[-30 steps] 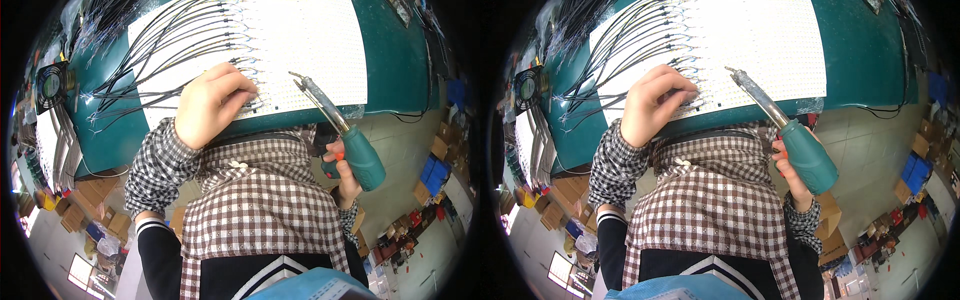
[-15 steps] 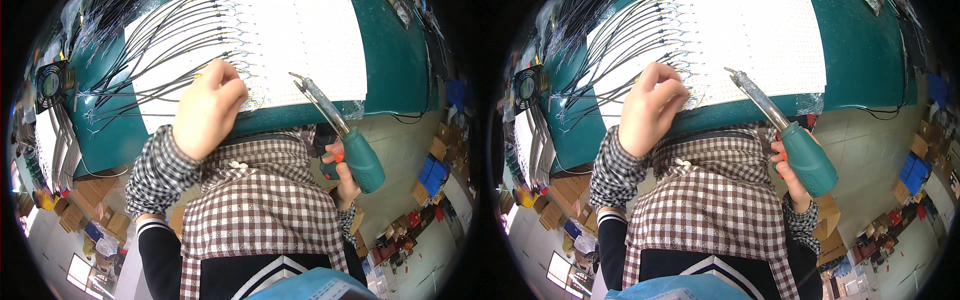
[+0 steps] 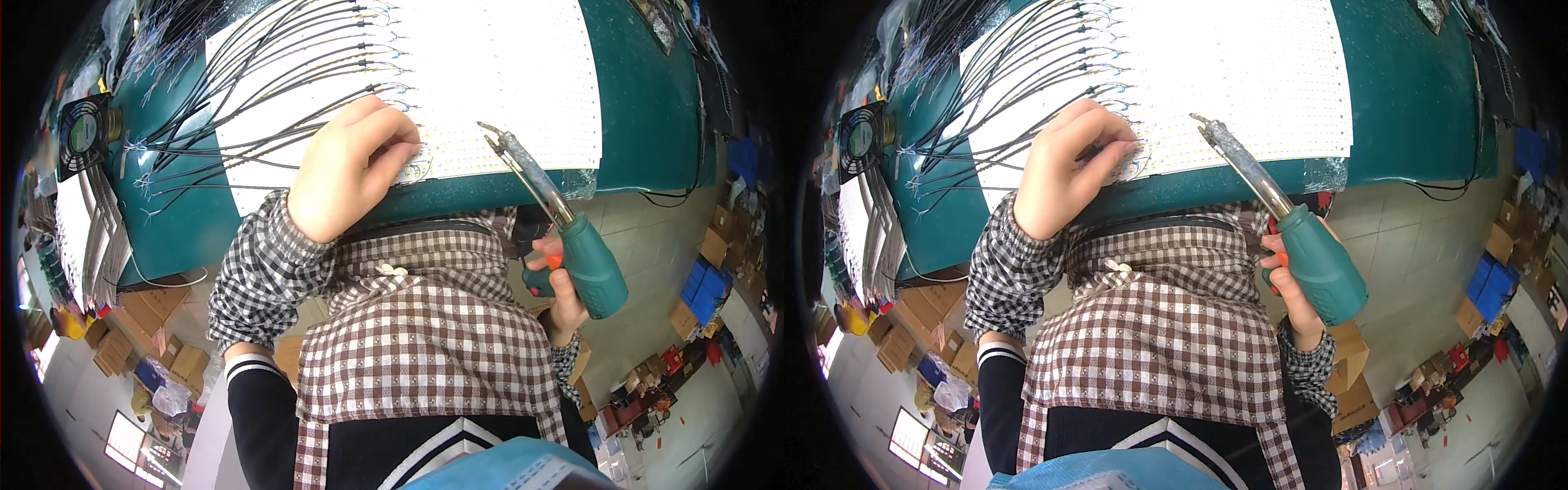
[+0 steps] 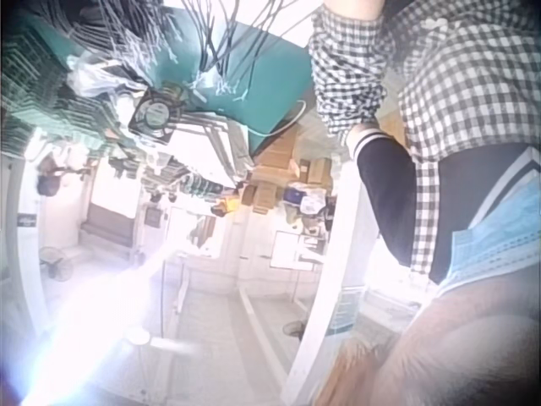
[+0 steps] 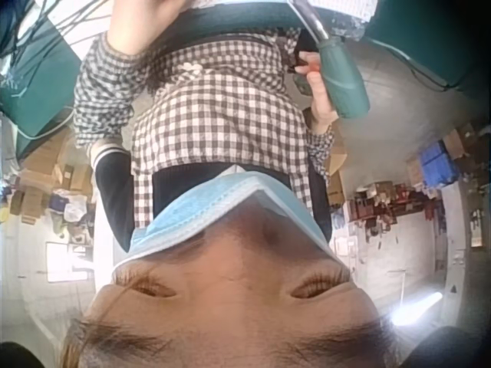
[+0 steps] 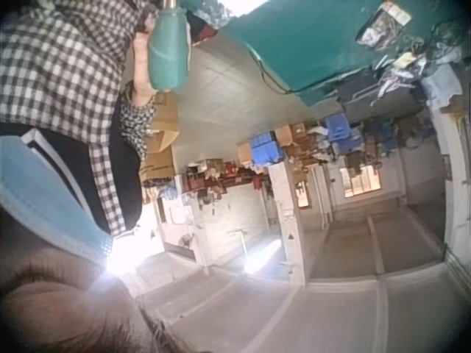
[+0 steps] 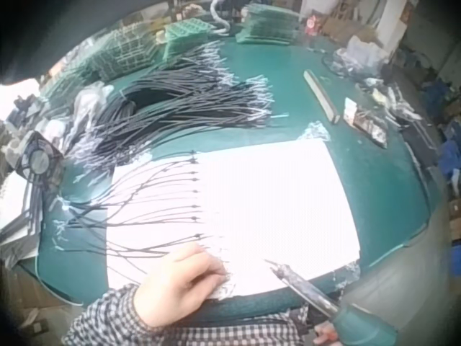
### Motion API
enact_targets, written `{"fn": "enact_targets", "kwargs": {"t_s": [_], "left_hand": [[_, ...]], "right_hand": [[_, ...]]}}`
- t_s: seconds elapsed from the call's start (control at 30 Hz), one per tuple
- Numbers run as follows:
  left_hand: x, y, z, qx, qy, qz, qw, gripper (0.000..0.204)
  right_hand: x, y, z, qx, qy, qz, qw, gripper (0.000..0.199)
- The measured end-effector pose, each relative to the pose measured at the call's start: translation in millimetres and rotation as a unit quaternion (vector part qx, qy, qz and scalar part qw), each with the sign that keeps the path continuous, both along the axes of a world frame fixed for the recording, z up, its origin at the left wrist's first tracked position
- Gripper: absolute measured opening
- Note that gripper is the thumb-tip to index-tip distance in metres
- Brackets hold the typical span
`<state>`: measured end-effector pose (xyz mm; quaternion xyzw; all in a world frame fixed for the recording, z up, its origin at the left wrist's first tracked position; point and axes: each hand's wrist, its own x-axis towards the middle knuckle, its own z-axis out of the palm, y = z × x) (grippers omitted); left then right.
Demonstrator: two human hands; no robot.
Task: The person uses a soldering iron to attach black wires to a large LED panel. They hold the wires with one hand and apply the soldering iron with the other, working methodically across the panel's surface. The person occasionally adjusts the position of the panel and the bundle of wires to access different connection points.
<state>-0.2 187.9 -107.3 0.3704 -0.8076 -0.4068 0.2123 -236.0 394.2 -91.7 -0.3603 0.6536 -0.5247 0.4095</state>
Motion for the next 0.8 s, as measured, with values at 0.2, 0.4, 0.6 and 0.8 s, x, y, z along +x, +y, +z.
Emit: {"fn": "enact_targets", "kwargs": {"t_s": [0.2, 0.4, 0.6, 0.8], "left_hand": [[-6.1, 2.1, 0.7, 0.022, -0.008, 0.026, 0.999, 0.008], [-8.5, 1.9, -1.9, -0.005, -0.008, 0.019, 1.000, 0.007], [5.9, -9.1, 2.6, 0.047, 0.017, -0.039, 0.998, 0.007], [-4.8, -2.4, 4.7, -0.004, -0.038, -0.007, 0.999, 0.007]], "right_hand": [[3.0, 0.2, 2.2, 0.022, 0.007, -0.001, 1.000, 0.049], [5.2, -3.0, 7.1, 0.048, 0.014, 0.018, 0.999, 0.050], [7.7, -5.6, 8.4, 0.052, 0.018, 0.014, 0.998, 0.050], [5.1, -9.0, 10.0, 0.058, 0.022, 0.034, 0.997, 0.049]]}}
